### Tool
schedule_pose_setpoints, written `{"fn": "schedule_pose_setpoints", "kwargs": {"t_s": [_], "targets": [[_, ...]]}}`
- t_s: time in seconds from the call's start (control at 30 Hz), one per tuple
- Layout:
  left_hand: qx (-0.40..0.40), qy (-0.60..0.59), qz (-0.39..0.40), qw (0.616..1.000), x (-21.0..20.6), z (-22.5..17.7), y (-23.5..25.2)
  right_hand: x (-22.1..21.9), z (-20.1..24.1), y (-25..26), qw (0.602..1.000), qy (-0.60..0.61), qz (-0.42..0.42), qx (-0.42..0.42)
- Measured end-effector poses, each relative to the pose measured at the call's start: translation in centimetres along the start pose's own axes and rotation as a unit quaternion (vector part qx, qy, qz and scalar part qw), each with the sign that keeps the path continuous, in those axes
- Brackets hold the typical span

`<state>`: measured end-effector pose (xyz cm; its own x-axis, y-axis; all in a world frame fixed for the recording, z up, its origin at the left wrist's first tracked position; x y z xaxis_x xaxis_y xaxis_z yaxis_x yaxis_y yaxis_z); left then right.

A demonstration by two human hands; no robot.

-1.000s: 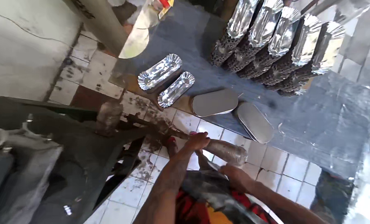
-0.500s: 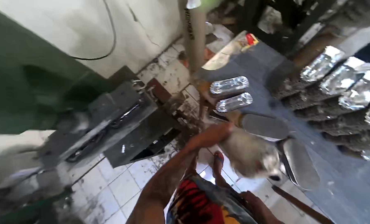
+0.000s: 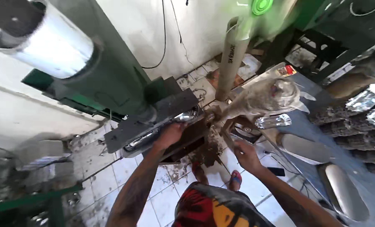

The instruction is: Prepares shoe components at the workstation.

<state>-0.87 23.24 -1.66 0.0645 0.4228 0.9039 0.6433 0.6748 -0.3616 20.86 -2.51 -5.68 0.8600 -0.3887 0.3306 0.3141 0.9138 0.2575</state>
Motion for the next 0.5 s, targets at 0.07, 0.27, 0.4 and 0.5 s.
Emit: {"fn": "schedule_pose_setpoints", "kwargs": {"t_s": [0.07,0.27,0.4,0.5], "targets": [[-0.091,0.052,0.054,0.993,0.9,2.0,-4.3,-3.2,2.1,4.3,0.982,-0.095,0.073,0.146],[-0.115,0.162,0.119,0.973,-0.7,13.1,-7.9,-14.0,1.8,15.3,0.874,-0.250,0.347,0.229],[-0.199,0.053,0.065,0.977,1.3,6.3,-16.5,-24.0,5.0,15.3,0.891,-0.205,0.400,0.065],[-0.270,-0.110,0.088,0.952,-0.3,1.7,-21.6,-33.0,8.5,14.0,0.879,-0.157,0.448,0.052]]}}
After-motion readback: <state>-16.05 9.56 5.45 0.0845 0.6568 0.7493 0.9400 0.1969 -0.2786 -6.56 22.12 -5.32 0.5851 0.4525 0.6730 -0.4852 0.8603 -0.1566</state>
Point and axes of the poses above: each hand's wrist, its own y-axis towards the middle knuckle, its own x-axis out of the back of the hand, z = x × y, the point moved 3 cm from there along y, towards the middle knuckle, and after that the axes turned 15 degrees about y, right-handed, at the moved point
